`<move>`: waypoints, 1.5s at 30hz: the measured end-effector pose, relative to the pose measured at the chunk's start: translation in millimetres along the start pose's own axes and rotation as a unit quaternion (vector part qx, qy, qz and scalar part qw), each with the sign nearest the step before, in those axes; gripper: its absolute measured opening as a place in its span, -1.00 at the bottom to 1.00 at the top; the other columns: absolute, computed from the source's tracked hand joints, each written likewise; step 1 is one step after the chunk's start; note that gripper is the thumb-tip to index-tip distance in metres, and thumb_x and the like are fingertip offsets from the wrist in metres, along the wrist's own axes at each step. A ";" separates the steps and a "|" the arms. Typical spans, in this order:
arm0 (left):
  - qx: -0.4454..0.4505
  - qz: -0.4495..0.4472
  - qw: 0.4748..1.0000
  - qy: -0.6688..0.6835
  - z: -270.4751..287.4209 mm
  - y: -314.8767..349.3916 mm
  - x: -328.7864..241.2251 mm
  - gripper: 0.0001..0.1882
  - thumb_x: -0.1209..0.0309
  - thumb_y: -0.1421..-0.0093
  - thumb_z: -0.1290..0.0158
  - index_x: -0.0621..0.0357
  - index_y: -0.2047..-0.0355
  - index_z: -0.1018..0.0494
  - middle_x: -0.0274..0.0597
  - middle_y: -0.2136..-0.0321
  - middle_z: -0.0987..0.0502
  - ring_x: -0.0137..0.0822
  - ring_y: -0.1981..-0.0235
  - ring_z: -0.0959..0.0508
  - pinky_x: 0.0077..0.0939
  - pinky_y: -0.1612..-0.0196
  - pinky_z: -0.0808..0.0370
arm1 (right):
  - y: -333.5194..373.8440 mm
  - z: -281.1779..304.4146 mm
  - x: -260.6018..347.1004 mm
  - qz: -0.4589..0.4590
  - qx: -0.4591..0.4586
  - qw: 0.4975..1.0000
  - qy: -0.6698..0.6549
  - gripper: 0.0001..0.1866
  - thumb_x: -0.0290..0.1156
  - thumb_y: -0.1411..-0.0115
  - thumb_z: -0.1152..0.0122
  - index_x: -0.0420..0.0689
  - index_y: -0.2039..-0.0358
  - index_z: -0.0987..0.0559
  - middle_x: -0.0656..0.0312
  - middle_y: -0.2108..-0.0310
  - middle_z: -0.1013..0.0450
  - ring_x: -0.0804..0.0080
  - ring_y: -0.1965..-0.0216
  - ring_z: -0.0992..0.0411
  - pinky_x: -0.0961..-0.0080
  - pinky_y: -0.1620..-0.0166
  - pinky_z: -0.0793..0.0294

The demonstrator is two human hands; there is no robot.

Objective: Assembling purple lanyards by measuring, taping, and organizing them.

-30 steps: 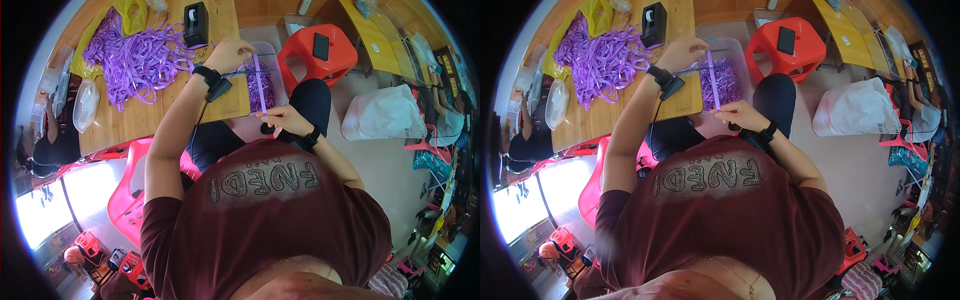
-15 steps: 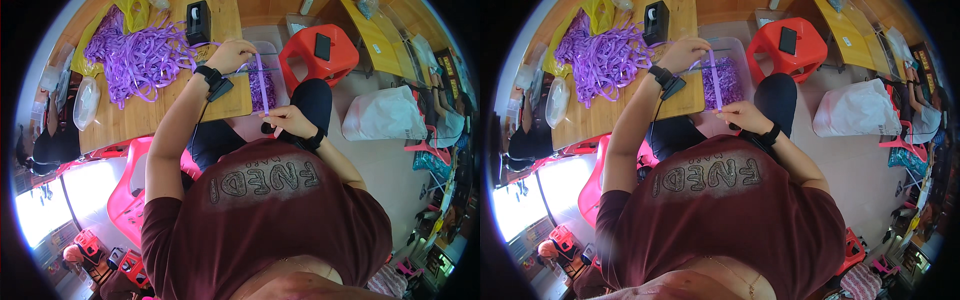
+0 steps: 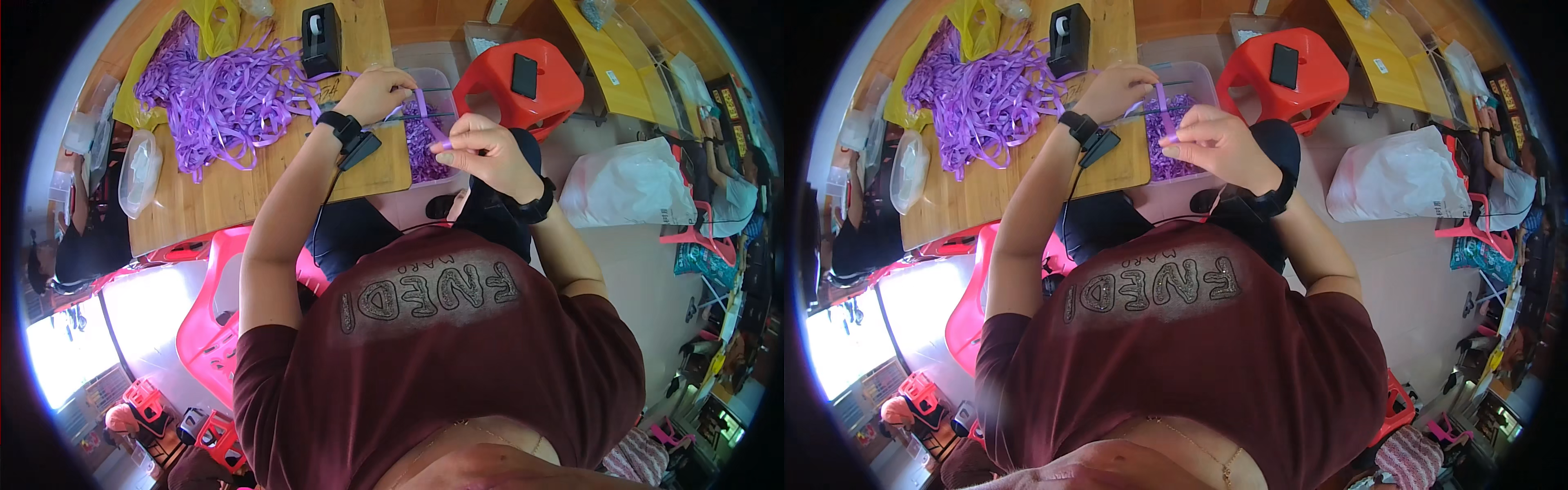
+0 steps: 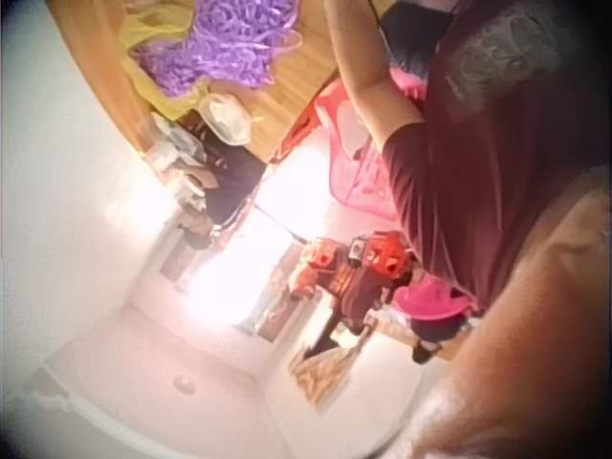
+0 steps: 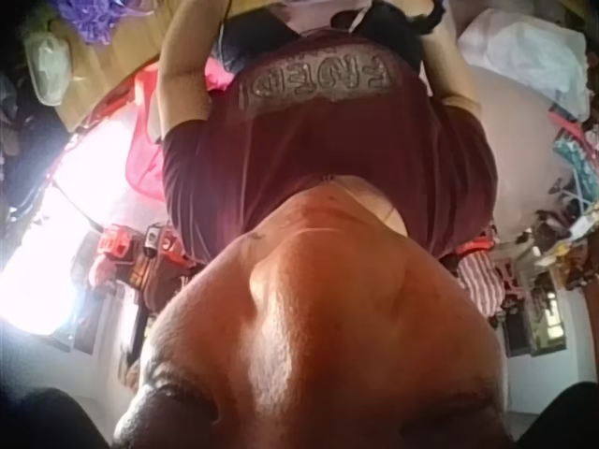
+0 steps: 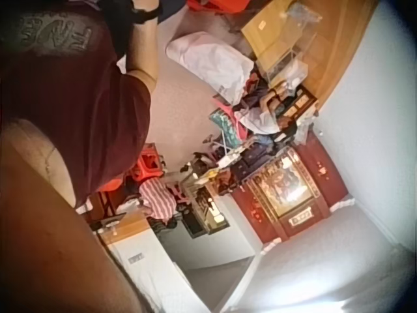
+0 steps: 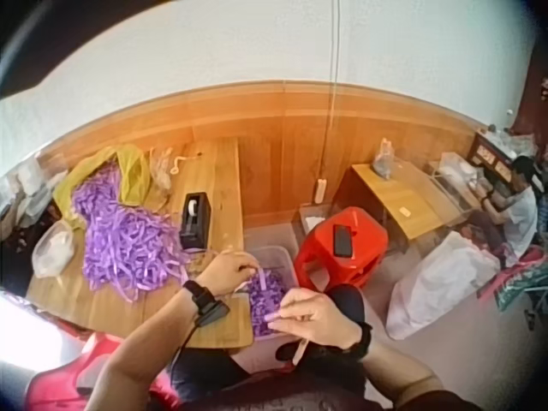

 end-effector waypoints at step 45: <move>0.006 0.201 0.976 0.086 9.0 5.6 1.8 -0.73 0.27 -0.17 -0.11 0.19 0.22 -0.60 -0.11 0.31 -0.62 -0.20 0.29 -0.63 -0.40 0.17 -0.53 | -135.0 33.8 -116.0 -0.195 -0.028 0.980 0.014 -0.66 -0.49 -0.19 -0.25 -0.21 0.01 -0.61 0.26 0.24 -0.59 0.60 0.24 -0.50 0.64 0.14 -0.48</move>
Point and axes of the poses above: each hand's wrist, its own y-axis away from the middle knuckle, its own z-axis out of the back of the hand, x = y × z, the point moved 4 cm from there along -y, towards the middle knuckle
